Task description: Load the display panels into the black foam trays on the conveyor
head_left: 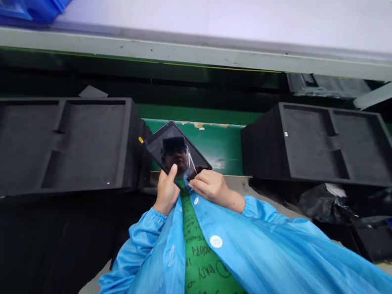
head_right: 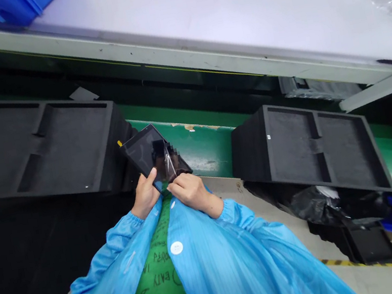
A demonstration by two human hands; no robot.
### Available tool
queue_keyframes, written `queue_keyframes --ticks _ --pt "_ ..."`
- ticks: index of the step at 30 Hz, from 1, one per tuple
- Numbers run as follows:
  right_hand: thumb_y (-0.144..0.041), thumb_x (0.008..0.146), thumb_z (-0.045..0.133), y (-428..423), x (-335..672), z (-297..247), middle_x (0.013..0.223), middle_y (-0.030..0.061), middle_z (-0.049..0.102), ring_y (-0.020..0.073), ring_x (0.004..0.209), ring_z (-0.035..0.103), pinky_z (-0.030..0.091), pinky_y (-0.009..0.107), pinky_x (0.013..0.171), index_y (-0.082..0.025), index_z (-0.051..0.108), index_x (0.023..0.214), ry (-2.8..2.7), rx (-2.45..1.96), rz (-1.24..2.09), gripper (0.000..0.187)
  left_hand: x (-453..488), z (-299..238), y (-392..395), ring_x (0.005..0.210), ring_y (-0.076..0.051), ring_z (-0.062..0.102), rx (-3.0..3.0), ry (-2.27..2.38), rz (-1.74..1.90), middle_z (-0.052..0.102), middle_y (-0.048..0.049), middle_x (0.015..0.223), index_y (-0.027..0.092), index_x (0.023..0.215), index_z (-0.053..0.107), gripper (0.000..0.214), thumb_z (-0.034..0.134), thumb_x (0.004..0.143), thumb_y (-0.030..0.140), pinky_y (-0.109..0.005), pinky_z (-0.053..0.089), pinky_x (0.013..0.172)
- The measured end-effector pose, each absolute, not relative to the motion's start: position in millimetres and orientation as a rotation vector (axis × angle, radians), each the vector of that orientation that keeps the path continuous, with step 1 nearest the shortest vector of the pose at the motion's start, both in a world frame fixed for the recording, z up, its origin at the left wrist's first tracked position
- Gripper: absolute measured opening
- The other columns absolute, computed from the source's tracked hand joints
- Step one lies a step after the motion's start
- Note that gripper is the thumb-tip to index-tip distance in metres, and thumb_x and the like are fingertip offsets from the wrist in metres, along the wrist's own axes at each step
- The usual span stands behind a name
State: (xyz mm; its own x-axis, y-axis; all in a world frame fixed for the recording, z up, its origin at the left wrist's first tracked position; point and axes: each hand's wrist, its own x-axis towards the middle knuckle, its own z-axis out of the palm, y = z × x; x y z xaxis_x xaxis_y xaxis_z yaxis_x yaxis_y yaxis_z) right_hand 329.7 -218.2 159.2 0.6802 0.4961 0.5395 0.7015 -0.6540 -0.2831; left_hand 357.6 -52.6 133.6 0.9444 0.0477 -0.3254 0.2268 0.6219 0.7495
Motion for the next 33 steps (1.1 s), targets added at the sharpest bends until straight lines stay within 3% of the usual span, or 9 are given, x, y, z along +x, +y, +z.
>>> queue_keyframes --ticks 7,17,22,27,33 --pt "-0.020 0.100 0.058 -204 330 157 0.073 0.0008 0.061 0.0145 0.069 0.052 0.036 0.032 0.063 -0.021 0.068 0.085 -1.126 -2.437 -0.611 0.019 356 131 -54 0.125 -0.026 0.064 0.994 0.330 -0.102 0.076 -0.0051 0.118 0.023 0.125 0.068 0.053 0.082 0.081 0.048 -0.038 0.045 0.112" --pt "-0.020 0.099 0.060 -207 333 161 0.073 0.0011 0.063 0.0148 0.067 0.053 0.037 0.032 0.062 -0.021 0.068 0.087 -1.106 -2.400 -0.676 0.015 362 135 -59 0.128 -0.027 0.062 0.951 0.336 -0.100 0.073 -0.0056 0.129 0.025 0.127 0.067 0.059 0.086 0.076 0.046 -0.039 0.048 0.111" --pt "-0.023 0.099 0.057 -230 325 171 0.075 0.0031 0.067 0.0154 0.070 0.060 0.044 0.031 0.066 -0.020 0.063 0.088 -0.709 -2.372 -0.639 0.013 364 134 -59 0.133 -0.028 0.059 0.904 0.314 -0.141 0.071 -0.0065 0.132 0.026 0.131 0.065 0.058 0.084 0.079 0.045 -0.042 0.045 0.116" --pt "-0.028 0.098 0.055 -268 319 169 0.067 -0.0004 0.058 0.0123 0.055 0.052 0.043 0.027 0.057 -0.021 0.056 0.085 -0.167 -2.398 -0.781 0.015 366 129 -57 0.136 -0.027 0.057 0.872 0.318 -0.141 0.069 -0.0061 0.136 0.028 0.134 0.064 0.060 0.084 0.080 0.044 -0.042 0.042 0.118" --pt "-0.022 0.098 0.056 -264 321 168 0.070 -0.0003 0.058 0.0119 0.057 0.052 0.042 0.027 0.056 -0.021 0.055 0.087 -0.209 -2.317 -0.832 0.010 364 124 -58 0.134 -0.028 0.058 0.863 0.360 -0.138 0.072 -0.0070 0.131 0.024 0.125 0.068 0.053 0.085 0.079 0.043 -0.044 0.043 0.117"
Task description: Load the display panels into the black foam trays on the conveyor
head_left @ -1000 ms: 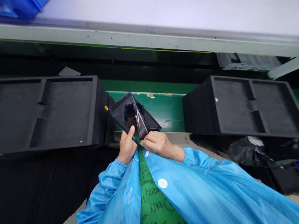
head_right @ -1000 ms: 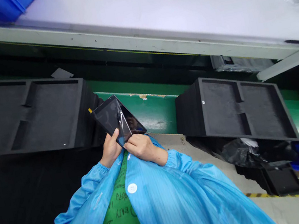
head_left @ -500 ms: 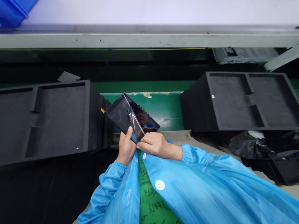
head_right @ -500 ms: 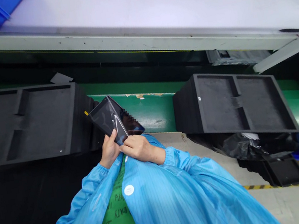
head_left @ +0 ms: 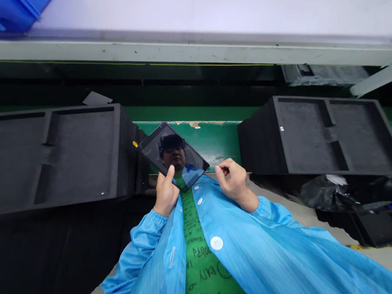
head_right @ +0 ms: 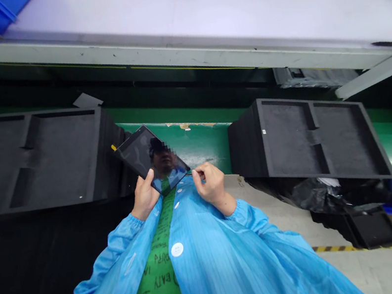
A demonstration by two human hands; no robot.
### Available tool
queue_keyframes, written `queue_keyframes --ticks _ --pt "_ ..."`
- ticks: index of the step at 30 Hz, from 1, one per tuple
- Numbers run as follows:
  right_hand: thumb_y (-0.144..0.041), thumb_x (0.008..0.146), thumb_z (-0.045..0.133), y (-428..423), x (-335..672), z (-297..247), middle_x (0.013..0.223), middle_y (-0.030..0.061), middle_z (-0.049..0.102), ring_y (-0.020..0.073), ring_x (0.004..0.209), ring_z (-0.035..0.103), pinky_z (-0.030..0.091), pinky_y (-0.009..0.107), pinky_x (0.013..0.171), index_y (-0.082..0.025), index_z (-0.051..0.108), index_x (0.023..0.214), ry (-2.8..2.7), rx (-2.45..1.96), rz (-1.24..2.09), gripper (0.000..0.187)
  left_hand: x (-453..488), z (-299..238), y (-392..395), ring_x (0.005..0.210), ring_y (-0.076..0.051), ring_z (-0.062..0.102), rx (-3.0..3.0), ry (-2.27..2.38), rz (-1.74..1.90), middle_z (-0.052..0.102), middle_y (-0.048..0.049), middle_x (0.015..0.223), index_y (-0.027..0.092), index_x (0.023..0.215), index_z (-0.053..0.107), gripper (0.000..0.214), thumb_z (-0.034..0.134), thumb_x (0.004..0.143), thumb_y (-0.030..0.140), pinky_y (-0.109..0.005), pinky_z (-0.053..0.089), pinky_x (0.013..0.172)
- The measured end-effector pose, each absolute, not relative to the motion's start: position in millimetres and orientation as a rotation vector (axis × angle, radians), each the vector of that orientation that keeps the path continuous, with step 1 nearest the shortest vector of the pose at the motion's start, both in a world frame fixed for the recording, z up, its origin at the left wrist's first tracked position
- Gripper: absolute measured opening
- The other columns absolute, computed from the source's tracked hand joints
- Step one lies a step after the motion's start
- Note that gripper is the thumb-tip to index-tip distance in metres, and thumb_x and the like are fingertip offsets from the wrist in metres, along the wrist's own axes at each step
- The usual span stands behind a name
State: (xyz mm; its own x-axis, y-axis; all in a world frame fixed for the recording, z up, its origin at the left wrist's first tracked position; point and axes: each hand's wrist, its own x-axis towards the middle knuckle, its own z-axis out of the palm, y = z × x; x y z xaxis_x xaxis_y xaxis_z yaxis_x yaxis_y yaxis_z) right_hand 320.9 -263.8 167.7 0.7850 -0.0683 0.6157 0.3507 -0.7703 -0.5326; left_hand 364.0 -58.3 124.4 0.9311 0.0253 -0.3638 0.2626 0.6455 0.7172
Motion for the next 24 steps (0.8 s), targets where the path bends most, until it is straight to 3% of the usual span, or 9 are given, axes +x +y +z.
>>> queue_keyframes --ticks 4,7,13,17,24 --pt "-0.019 0.097 0.055 -246 321 170 0.077 0.0028 0.065 0.0154 0.068 0.059 0.046 0.030 0.063 -0.021 0.063 0.096 -0.528 -2.297 -0.738 0.008 360 127 -58 0.133 -0.028 0.059 0.871 0.367 -0.126 0.072 -0.0067 0.131 0.023 0.123 0.069 0.052 0.086 0.078 0.042 -0.044 0.042 0.118" --pt "-0.022 0.098 0.057 -244 327 163 0.087 0.0058 0.068 0.0187 0.078 0.060 0.048 0.034 0.069 -0.021 0.068 0.110 -0.700 -2.411 -0.625 0.016 357 129 -56 0.131 -0.029 0.061 0.853 0.361 -0.120 0.074 -0.0071 0.128 0.023 0.123 0.069 0.052 0.086 0.078 0.042 -0.045 0.042 0.118" --pt "-0.030 0.101 0.051 -285 369 134 0.093 0.0083 0.062 0.0199 0.083 0.060 0.052 0.035 0.074 -0.018 0.068 0.118 -0.090 -2.388 -0.676 0.027 356 128 -48 0.132 -0.028 0.061 0.799 0.387 -0.146 0.073 -0.0069 0.128 0.024 0.129 0.066 0.057 0.086 0.078 0.040 -0.045 0.041 0.119" --pt "-0.036 0.097 0.052 -309 411 122 0.095 0.0075 0.062 0.0175 0.078 0.060 0.054 0.033 0.073 -0.017 0.067 0.114 0.153 -2.284 -0.555 0.029 368 122 -54 0.126 -0.029 0.065 0.767 0.425 -0.225 0.076 -0.0078 0.119 0.021 0.124 0.066 0.059 0.089 0.073 0.040 -0.048 0.045 0.115" --pt "-0.037 0.094 0.051 -295 539 102 0.116 0.0154 0.066 0.0248 0.097 0.068 0.058 0.041 0.083 -0.017 0.066 0.119 -0.038 -2.343 -0.225 0.036 409 106 -73 0.108 -0.035 0.072 0.780 0.517 -0.349 0.080 -0.0110 0.096 0.014 0.104 0.072 0.066 0.098 0.052 0.045 -0.051 0.053 0.103"
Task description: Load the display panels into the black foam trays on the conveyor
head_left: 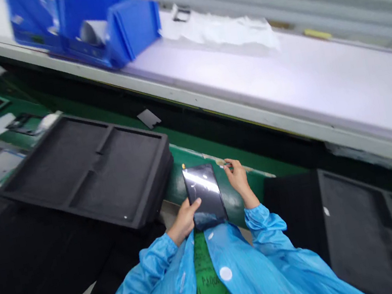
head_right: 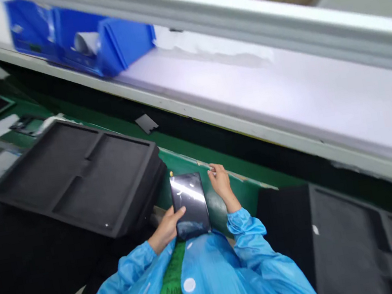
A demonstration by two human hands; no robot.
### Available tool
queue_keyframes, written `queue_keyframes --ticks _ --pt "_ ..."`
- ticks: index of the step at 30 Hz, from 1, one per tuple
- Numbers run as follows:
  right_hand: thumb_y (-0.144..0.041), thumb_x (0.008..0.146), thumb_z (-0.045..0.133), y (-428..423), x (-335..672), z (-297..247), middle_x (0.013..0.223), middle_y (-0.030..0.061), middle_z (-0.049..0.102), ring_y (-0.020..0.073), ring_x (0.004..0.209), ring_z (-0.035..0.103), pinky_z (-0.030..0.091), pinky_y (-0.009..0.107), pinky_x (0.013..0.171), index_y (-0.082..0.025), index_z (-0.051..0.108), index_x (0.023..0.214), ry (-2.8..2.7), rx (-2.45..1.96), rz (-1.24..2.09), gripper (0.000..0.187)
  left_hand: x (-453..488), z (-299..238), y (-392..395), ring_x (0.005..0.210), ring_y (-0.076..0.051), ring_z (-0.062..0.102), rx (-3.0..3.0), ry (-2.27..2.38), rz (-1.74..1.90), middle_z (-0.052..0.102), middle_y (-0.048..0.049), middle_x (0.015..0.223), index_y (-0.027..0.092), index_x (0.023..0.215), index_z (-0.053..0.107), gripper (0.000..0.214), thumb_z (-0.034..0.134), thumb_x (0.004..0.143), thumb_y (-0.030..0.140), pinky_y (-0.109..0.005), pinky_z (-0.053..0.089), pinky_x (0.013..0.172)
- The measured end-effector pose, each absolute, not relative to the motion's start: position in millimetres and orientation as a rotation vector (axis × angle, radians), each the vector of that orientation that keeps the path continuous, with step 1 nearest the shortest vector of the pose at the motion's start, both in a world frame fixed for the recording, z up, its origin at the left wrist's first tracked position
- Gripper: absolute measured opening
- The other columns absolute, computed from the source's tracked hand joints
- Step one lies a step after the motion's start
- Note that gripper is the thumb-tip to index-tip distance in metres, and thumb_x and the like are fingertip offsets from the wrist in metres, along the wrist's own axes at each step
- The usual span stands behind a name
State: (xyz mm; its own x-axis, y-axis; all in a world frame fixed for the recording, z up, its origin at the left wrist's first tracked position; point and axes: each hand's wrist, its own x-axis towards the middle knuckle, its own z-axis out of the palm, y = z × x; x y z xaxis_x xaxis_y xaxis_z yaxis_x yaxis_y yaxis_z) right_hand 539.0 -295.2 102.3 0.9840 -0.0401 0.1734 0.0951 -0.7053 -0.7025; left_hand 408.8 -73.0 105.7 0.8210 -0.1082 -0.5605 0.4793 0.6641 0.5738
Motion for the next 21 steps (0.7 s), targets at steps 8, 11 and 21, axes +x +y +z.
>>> queue_keyframes --ticks 8,11,21 --pt "-0.025 0.098 0.054 -154 767 77 0.144 0.0146 0.057 0.0228 0.132 0.056 0.042 0.033 0.114 -0.013 0.053 0.144 -0.590 -2.699 0.457 0.048 451 64 -95 0.111 -0.036 0.071 0.709 0.567 -0.329 0.079 -0.0141 0.104 0.014 0.103 0.076 0.071 0.098 0.050 0.055 -0.050 0.046 0.110" --pt "-0.024 0.098 0.056 -83 831 51 0.148 0.0171 0.054 0.0252 0.136 0.053 0.040 0.034 0.115 -0.012 0.047 0.150 -0.659 -2.779 0.608 0.054 452 37 -102 0.119 -0.038 0.067 0.670 0.594 -0.315 0.077 -0.0162 0.116 0.015 0.114 0.075 0.075 0.092 0.057 0.061 -0.051 0.044 0.112" --pt "-0.016 0.092 0.060 73 926 -44 0.163 0.0386 0.011 0.0413 0.154 0.017 0.016 0.054 0.123 0.000 0.030 0.154 -0.683 -2.884 0.637 0.071 458 -30 -89 0.147 -0.041 0.042 1.225 0.995 -0.738 0.064 -0.0108 0.142 0.035 0.122 0.074 0.078 0.078 0.052 0.069 -0.051 0.024 0.126"
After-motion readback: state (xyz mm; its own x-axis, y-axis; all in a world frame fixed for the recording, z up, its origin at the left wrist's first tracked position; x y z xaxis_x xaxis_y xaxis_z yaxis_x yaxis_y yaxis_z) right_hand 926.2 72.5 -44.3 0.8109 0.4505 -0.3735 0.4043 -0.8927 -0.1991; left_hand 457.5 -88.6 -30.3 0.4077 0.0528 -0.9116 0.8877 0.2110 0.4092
